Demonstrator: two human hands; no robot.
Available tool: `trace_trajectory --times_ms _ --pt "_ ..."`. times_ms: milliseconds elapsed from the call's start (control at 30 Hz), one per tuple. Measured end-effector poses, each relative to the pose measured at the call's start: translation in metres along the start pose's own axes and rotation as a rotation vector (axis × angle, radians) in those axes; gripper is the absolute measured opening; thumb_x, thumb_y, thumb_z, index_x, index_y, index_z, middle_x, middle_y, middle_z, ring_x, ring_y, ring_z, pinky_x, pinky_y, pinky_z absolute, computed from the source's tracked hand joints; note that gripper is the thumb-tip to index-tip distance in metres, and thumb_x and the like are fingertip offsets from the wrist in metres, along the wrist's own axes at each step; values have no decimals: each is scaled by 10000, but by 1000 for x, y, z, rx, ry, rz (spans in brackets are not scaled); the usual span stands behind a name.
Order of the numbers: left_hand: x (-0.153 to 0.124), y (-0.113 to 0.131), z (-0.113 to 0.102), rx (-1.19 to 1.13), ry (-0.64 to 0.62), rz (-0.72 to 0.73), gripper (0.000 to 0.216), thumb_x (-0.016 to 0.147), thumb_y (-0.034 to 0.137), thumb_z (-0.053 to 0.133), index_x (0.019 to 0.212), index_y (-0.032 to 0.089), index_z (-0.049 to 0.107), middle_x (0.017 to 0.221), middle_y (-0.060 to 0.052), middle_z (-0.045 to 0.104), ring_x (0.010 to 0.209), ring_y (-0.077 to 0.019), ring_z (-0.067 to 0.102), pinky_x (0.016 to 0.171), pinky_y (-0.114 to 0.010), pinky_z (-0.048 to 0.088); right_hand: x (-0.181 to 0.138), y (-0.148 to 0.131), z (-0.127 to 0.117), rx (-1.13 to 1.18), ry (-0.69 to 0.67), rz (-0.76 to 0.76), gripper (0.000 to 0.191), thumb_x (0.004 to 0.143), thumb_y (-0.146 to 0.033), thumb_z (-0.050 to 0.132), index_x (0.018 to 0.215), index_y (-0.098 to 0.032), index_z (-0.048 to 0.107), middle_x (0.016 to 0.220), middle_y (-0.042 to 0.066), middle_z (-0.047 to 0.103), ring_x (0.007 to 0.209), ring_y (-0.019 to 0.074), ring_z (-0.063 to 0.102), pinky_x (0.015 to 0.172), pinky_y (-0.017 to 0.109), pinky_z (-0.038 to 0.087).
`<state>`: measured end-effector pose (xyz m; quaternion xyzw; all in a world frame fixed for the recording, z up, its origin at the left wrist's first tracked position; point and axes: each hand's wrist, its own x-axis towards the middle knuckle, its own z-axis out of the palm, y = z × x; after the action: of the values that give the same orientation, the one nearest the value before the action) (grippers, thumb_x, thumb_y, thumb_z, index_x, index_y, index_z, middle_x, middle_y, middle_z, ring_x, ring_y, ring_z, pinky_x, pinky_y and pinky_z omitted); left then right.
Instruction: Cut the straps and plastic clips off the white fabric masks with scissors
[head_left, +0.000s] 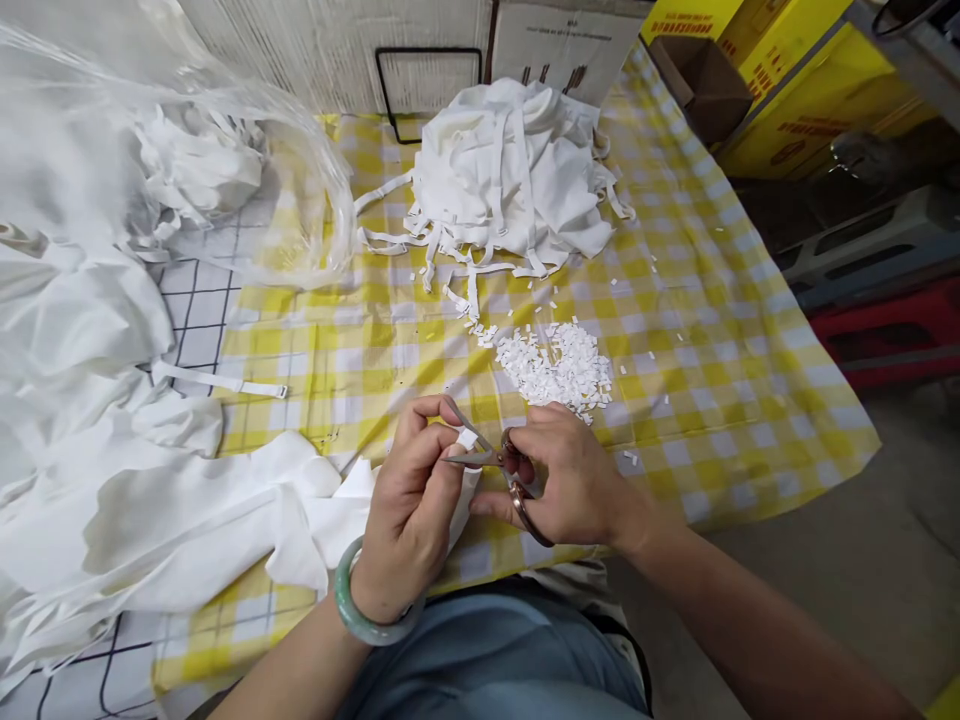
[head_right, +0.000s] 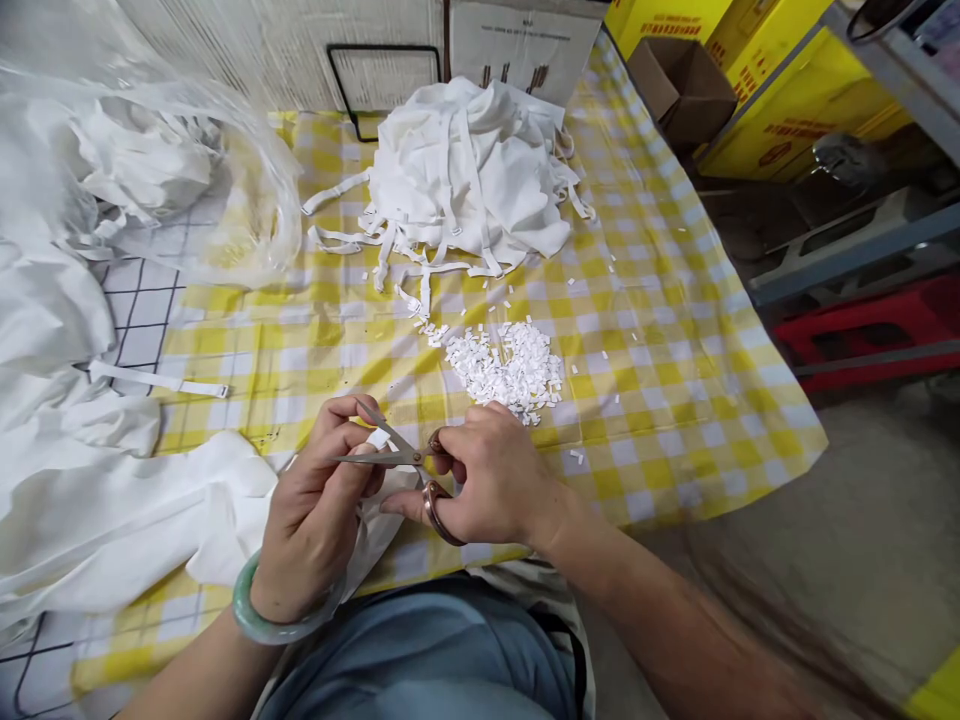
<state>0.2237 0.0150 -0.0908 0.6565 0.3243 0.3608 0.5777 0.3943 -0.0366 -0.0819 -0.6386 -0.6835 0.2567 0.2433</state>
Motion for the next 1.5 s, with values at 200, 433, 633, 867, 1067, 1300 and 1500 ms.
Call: trace_trajectory --times_ms 200,433,633,867,1067,1300,1500 --pt "-1 -1 0 18 -19 23 251 996 154 407 806 197 567 930 -58 459 1024 -194 423 904 -329 366 1 1 1 -11 -30 -2 423 723 -508 746 582 -192 502 536 -25 530 592 134 449 678 296 324" --pt "-3 -3 1 -9 -11 20 230 992 163 430 880 222 622 988 -63 471 1042 -203 434 906 -344 386 1 1 2 6 -35 -1 442 759 -529 711 567 -199 489 530 -23 560 567 127 468 680 306 330" --pt "0 -5 3 7 2 38 226 988 184 449 891 232 648 926 -62 510 1051 -219 449 921 -364 394 0 4 4 5 9 -17 484 788 -563 680 544 -190 493 513 -28 527 530 109 429 654 287 323" --pt "5 -4 8 65 -48 37 234 989 209 445 854 212 637 895 -69 539 1022 -228 470 878 -368 414 -7 11 3 -22 31 23 525 807 -598 660 517 -186 511 495 -24 509 519 103 424 624 275 330" --pt "16 -6 16 90 -127 3 249 984 224 457 793 197 615 974 -78 534 1053 -216 479 884 -331 429 -22 26 3 -86 76 165 528 815 -571 668 493 -186 503 485 -4 525 515 113 435 596 282 317" --pt "19 -4 17 155 -250 29 285 987 265 446 767 186 608 944 -107 610 1084 -235 546 907 -359 484 -28 28 -4 193 142 370 430 743 -582 728 708 -201 532 624 -23 541 566 115 472 520 229 373" --pt "0 21 -79 479 -42 17 152 917 285 579 829 193 661 1180 -120 648 1089 -246 626 982 -394 481 -24 27 -3 149 138 304 428 789 -542 688 1037 -215 566 918 55 619 807 196 582 753 342 495"
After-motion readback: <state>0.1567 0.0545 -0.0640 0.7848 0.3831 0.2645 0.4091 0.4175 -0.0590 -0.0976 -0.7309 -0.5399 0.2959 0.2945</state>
